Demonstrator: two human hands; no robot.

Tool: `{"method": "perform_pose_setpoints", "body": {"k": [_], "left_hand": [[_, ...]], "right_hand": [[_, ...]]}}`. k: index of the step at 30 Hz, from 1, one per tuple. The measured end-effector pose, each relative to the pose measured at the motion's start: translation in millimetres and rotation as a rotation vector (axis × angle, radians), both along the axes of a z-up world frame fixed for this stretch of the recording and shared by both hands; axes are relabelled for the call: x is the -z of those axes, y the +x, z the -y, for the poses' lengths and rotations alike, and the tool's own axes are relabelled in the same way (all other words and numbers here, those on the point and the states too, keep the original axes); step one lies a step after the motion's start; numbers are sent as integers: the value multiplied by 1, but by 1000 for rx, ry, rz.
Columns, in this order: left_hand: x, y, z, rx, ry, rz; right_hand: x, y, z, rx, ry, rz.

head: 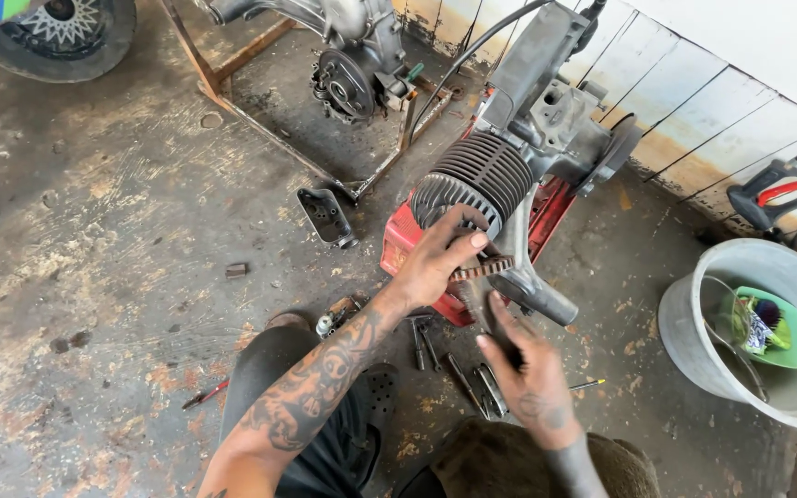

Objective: Cleaning a motorcycle engine gear using a wire brush and a cloth.

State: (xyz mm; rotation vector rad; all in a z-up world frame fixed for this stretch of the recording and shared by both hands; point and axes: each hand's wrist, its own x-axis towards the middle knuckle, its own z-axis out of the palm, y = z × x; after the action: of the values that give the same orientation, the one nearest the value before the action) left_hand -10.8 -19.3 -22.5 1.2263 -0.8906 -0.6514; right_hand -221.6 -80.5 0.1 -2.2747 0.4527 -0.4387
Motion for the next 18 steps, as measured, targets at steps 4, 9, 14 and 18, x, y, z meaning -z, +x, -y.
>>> {"method": "perform_pose_setpoints", "body": {"k": [4,9,14,18], "left_hand": [[-3,7,-5,33,-151,-114],[10,3,6,5,-9,-21],[-18,12,-14,-20,-166,-102],[-25,8,-14,21,-190,-8]], "right_hand": [[-10,-8,22,-87,134,-27],[1,2,2,16,-31,-35],[-27,0,15,-58,151,49],[-17,2,4,-52,129,86]]}}
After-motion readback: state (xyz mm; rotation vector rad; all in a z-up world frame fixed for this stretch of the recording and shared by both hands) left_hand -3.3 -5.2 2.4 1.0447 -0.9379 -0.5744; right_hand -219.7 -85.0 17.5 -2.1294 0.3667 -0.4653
